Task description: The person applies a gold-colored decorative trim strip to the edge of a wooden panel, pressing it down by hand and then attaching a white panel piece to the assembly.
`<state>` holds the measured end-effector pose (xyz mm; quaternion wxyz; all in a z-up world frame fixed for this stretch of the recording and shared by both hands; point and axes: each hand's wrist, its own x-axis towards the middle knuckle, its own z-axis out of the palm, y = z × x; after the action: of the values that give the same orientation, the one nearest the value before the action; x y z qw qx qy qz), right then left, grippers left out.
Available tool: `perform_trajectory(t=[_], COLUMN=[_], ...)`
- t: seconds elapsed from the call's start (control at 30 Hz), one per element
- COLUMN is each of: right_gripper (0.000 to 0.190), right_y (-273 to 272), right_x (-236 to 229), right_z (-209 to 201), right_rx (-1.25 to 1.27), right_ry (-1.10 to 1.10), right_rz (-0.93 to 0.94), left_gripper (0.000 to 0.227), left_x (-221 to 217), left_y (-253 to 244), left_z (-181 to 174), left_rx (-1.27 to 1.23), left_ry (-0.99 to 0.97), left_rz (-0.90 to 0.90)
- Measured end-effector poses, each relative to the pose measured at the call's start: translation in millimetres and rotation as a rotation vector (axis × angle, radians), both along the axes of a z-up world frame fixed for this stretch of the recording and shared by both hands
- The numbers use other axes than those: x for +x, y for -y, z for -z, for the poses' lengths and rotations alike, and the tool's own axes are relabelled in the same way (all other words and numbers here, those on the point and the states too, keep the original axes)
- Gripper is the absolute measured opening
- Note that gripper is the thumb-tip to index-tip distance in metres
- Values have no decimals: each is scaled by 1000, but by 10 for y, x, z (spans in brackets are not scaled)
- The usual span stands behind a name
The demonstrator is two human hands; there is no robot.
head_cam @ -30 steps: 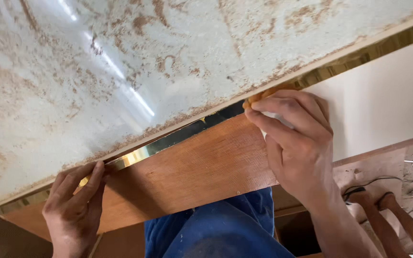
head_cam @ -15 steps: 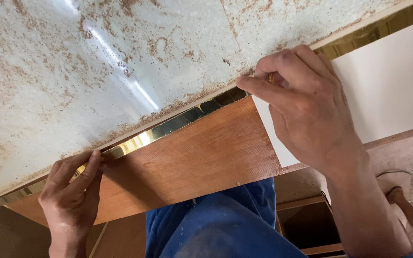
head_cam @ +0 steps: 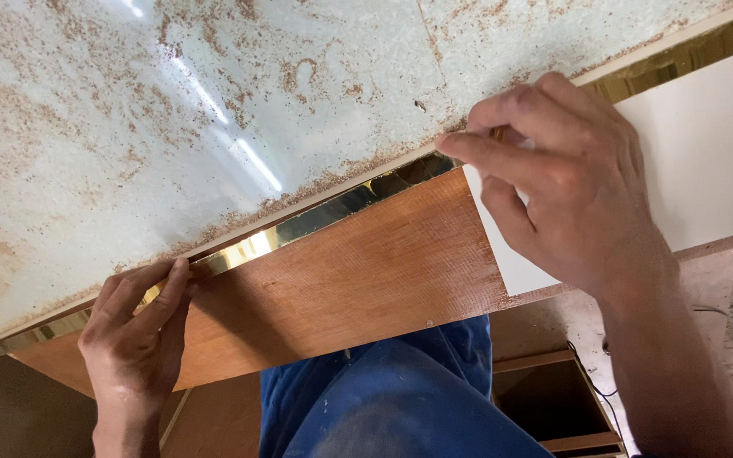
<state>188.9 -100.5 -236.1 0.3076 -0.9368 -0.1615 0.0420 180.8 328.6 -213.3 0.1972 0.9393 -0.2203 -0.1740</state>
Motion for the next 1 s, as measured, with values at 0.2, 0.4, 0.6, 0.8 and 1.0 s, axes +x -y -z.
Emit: perform_trajectory(t=[0.2,0.4,0.6,0.8,1.0], right_gripper=[22,16,7,35,39], right_y=[-234,-292,-199,-120,-167], right_x=[76,94,-77,-13,112], right_z=[-27,-83,296,320,153], right_rx=[-280,-389,-173,7,167], right_ry=[-155,-62,274,264,-44], right_rz=[166,116,88,-88,-13], left_gripper=[21,21,23,25,25], left_x=[38,37,68,68,62], left_y=[95,86,45,82,120], left_z=[-60,-91,-39,-82,-104], left_rx=[-13,-51,-72,-48,-46], left_ry=[-5,-43,-16,-47,-16], left_rz=[-14,-37,5,7,13])
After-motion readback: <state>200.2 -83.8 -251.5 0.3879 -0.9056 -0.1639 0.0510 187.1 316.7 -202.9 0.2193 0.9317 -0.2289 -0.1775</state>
